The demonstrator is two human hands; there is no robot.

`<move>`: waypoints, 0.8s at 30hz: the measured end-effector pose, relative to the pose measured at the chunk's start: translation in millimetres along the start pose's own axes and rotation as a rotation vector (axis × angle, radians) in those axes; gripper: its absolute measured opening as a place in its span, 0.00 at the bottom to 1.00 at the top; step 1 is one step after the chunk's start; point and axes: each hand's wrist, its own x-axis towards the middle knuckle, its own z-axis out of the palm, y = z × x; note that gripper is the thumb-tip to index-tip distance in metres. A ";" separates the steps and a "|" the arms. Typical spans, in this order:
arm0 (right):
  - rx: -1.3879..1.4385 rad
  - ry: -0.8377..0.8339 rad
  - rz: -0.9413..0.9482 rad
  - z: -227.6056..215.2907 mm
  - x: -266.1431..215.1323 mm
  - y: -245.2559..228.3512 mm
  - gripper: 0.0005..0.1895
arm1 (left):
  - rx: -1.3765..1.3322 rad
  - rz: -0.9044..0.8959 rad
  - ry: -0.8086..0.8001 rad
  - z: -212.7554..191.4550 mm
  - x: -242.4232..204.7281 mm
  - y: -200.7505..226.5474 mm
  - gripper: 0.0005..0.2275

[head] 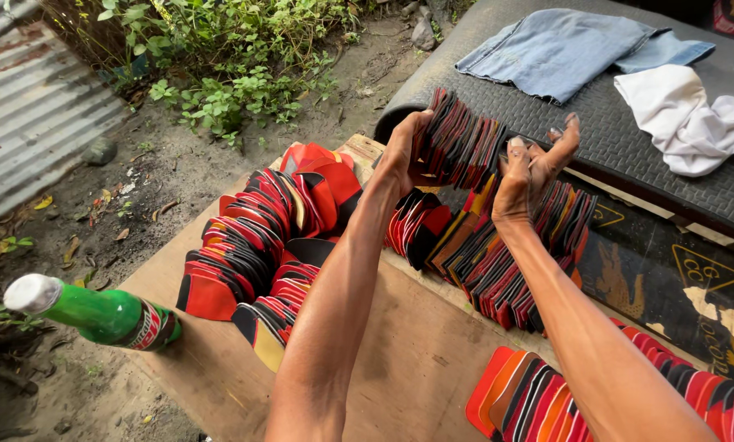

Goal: The person rubs the edges of small, colorful shoe parts with a black abrasive tool. They handle the parts one by one, picking them from a pile, rubbing the edges, and placing them back. The person also stacks and organizes the shoe parts on the wooden table.

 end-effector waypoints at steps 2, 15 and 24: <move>-0.016 0.007 -0.009 2.8 0.2 7.3 0.41 | 0.017 -0.015 0.010 -5.1 14.3 -3.5 0.20; -0.501 -0.072 -0.129 -0.9 -0.2 38.1 0.45 | 0.267 0.096 0.017 -26.3 75.7 -22.3 0.14; -0.469 -0.220 -0.066 -8.1 -1.0 27.8 0.45 | 1.004 0.430 0.408 -63.4 110.5 -38.7 0.17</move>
